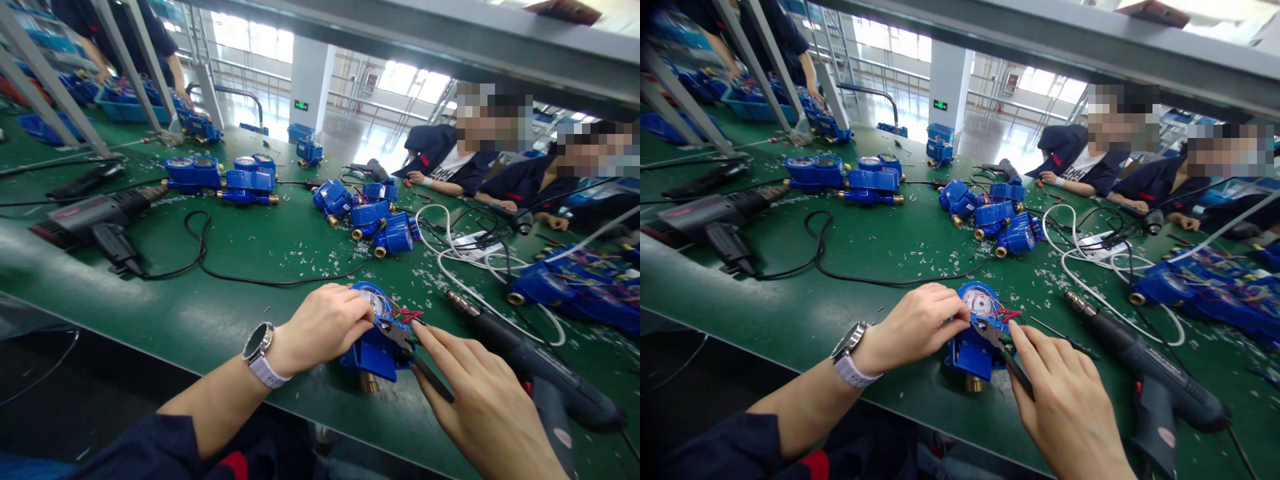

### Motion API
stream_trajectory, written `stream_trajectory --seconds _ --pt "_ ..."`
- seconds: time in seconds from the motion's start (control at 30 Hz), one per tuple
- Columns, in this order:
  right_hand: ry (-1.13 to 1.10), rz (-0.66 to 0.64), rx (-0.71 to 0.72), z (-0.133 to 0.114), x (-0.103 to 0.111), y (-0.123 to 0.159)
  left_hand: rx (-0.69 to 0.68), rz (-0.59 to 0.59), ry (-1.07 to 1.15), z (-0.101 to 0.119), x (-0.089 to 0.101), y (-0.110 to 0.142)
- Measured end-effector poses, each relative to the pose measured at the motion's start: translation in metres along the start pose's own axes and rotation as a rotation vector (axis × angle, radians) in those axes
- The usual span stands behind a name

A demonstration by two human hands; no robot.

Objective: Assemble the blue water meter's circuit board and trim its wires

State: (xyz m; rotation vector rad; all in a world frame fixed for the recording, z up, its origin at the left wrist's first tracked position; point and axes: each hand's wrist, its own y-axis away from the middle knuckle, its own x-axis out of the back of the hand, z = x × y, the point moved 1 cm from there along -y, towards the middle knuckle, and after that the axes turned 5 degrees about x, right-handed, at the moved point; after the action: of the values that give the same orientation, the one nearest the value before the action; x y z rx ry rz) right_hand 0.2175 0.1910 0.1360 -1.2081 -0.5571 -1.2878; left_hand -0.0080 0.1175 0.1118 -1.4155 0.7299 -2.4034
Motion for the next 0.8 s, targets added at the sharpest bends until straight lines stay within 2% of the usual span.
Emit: stream_trajectory --seconds 0.3,0.53,0.63,0.73,0.8 --pt "0.020 -0.044 0.012 0.000 -0.002 0.005 0.045 0.025 0.072 -0.002 -0.007 0.009" --pt "0.035 -0.031 0.009 -0.002 -0.002 0.003 -0.055 0.098 0.061 -0.005 -0.015 0.016" --pt "0.055 -0.013 -0.009 -0.002 0.001 0.002 -0.094 0.156 0.149 -0.006 -0.023 0.023" --pt "0.072 -0.008 -0.007 -0.001 0.002 0.004 0.029 0.276 0.282 -0.008 -0.031 0.028" --pt "0.081 -0.019 0.004 -0.001 0.003 0.005 0.124 0.280 0.310 -0.010 -0.035 0.029"
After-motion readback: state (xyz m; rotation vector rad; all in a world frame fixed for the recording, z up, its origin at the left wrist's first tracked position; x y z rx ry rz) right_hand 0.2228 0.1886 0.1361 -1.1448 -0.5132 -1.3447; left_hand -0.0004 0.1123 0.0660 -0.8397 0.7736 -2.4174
